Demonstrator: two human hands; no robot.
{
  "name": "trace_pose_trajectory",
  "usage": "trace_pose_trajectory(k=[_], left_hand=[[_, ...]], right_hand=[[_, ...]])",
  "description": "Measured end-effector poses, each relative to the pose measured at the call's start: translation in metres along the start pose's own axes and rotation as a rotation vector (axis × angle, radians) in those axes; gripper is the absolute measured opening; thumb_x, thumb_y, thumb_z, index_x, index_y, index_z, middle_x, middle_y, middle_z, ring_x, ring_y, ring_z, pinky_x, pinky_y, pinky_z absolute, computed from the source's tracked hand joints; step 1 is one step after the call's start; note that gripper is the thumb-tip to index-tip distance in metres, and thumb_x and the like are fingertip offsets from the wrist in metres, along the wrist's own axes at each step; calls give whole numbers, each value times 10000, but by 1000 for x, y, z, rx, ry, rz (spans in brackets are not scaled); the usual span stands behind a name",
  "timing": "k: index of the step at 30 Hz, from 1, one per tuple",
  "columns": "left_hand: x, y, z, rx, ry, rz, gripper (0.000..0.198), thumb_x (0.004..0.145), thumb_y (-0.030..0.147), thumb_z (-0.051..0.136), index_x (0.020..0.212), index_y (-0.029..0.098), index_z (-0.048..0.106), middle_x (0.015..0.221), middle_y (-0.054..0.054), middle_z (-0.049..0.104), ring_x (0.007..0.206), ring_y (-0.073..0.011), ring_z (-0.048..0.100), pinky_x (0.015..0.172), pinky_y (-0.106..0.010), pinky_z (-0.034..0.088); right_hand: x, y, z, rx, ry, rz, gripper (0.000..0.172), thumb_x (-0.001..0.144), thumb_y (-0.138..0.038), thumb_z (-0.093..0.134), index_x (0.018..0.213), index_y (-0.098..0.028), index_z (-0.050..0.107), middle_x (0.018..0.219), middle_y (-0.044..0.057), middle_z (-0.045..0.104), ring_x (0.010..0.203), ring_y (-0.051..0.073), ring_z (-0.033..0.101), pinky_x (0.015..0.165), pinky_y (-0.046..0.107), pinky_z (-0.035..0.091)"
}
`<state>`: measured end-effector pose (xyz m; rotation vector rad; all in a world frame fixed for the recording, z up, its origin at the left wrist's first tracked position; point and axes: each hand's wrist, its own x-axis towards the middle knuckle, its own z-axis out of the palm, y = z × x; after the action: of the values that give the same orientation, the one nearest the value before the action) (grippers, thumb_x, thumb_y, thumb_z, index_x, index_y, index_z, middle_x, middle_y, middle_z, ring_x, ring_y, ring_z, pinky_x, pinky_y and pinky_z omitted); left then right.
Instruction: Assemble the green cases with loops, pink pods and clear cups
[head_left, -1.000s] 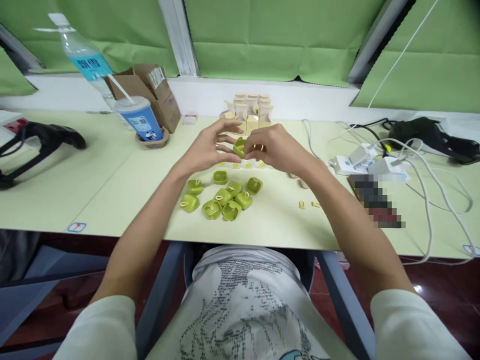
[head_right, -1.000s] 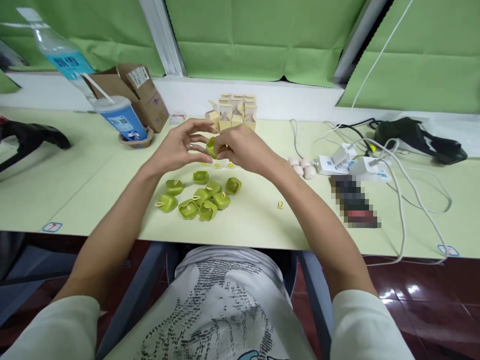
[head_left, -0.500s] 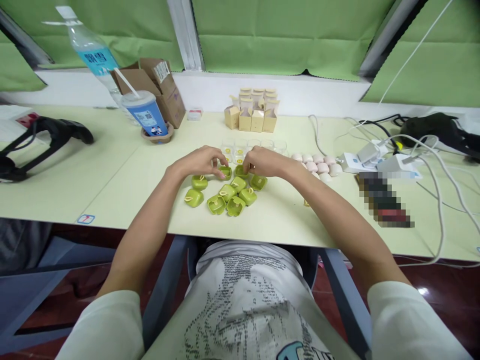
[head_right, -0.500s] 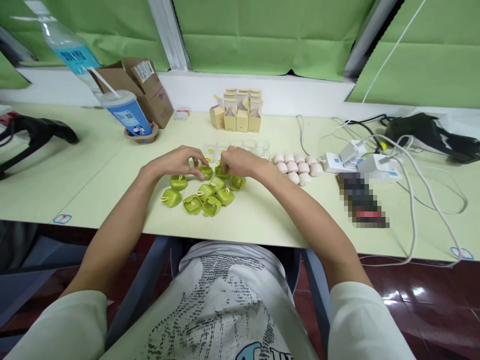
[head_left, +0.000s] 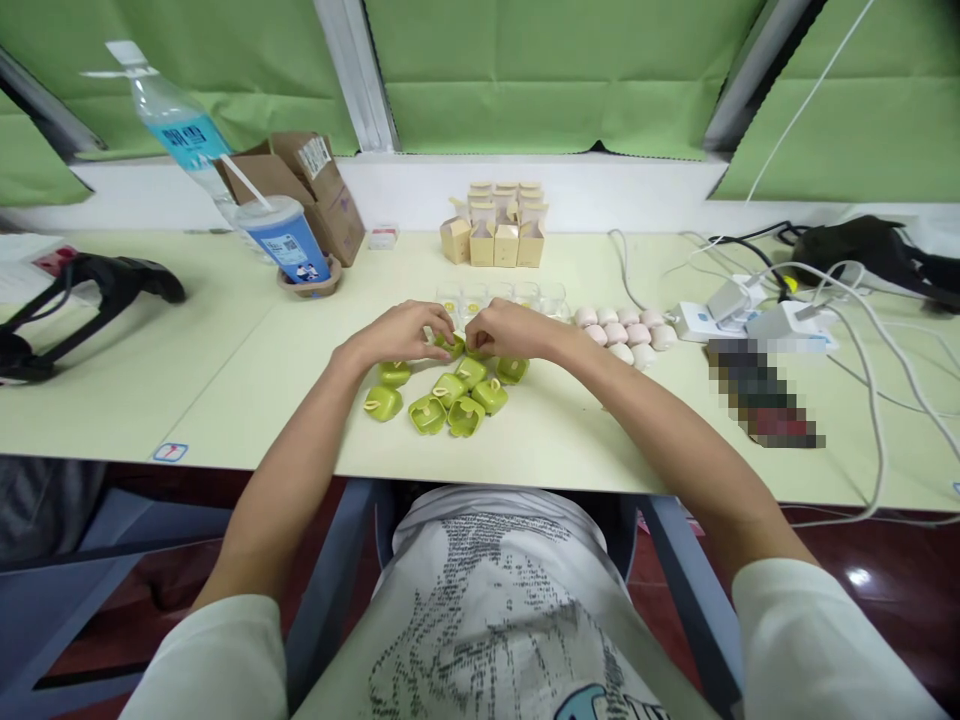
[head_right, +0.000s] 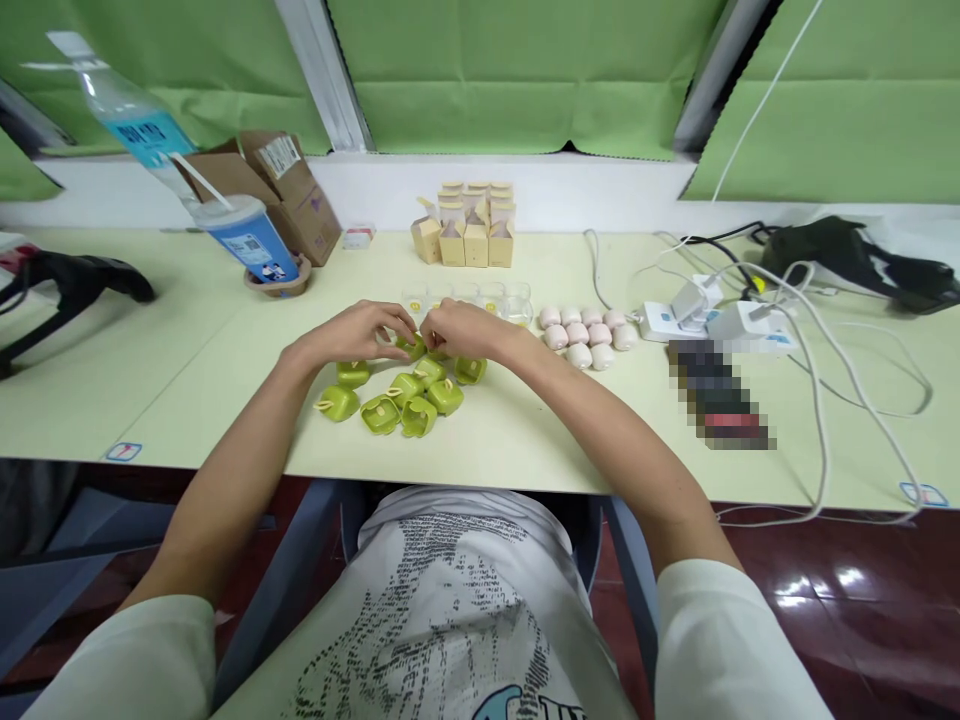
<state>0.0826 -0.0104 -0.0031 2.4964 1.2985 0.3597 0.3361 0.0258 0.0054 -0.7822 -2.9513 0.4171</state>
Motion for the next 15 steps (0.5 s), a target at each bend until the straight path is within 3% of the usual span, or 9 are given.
trace_pose_trajectory(k=[5, 11, 15], left_hand=[[-1, -1, 0, 17, -33, 44, 265, 853, 275, 686, 973, 250, 921, 1337, -71, 827, 1106, -257, 785, 1047, -368, 583], [0, 1, 2, -1, 20, 70, 258, 877, 450, 781, 1001, 268, 916, 1213, -80, 857, 1086, -278, 757, 1082, -429, 567], [3, -4, 6, 35, 56, 94, 187, 869, 394, 753, 900, 297, 910, 1165, -69, 872, 1181, -307, 702, 1122, -463, 547]], right_hand=[[2, -2, 2, 32, 28, -8, 285, 904, 32, 667, 1043, -132, 855, 973, 92, 859, 871, 186, 718, 758, 278, 419], [3, -1, 5, 33, 38, -4, 284, 911, 34, 658, 1026, -143, 848, 941, 82, 846, 869, 189, 698, 758, 277, 405], [3, 0, 6, 54, 46, -15, 286, 899, 39, 666, 1021, -151, 843, 955, 75, 847, 880, 186, 698, 764, 272, 406]])
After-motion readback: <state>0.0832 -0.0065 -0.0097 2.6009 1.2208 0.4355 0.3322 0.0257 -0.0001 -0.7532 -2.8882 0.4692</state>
